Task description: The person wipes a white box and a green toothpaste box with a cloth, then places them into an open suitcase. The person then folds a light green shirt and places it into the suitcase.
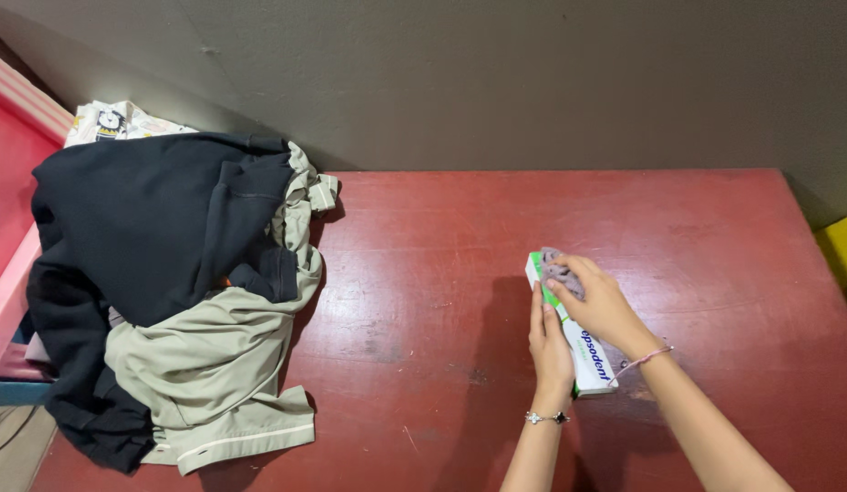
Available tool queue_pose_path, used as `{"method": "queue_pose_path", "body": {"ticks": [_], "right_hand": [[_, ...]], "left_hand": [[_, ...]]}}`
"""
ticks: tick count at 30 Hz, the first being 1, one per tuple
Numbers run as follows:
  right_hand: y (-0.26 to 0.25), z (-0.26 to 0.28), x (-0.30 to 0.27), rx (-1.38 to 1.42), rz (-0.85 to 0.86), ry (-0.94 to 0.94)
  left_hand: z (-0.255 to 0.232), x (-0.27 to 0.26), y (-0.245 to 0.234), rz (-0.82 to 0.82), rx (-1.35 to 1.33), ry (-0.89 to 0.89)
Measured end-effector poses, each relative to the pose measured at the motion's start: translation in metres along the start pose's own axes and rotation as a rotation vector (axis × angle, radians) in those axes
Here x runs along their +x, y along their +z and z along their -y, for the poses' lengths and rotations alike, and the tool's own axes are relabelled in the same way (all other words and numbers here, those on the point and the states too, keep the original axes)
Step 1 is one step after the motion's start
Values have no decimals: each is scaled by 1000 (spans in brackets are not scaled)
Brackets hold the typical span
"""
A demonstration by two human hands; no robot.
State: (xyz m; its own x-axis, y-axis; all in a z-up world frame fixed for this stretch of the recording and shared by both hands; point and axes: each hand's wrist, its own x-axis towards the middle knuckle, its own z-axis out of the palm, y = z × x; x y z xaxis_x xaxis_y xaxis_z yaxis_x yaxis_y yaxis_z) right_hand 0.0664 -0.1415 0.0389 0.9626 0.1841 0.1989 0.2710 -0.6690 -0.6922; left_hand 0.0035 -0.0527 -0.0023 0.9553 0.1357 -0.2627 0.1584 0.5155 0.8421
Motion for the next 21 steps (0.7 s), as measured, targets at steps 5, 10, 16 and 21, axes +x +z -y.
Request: {"method": "queue_pose_path", "body": {"ticks": [5, 10, 16, 21], "right_hand": [[7, 15, -17, 143, 126, -66], [4, 37, -41, 64, 118, -118], [-4, 46, -27, -90, 32, -120], [-14, 36, -3, -133, -76, -171]], "left_hand": [[-4, 3, -10, -48, 43, 41], [-11, 6, -23, 49, -90, 63], [-15, 5, -24, 204, -16, 74], [-5, 3, -12, 285, -141, 89]]}}
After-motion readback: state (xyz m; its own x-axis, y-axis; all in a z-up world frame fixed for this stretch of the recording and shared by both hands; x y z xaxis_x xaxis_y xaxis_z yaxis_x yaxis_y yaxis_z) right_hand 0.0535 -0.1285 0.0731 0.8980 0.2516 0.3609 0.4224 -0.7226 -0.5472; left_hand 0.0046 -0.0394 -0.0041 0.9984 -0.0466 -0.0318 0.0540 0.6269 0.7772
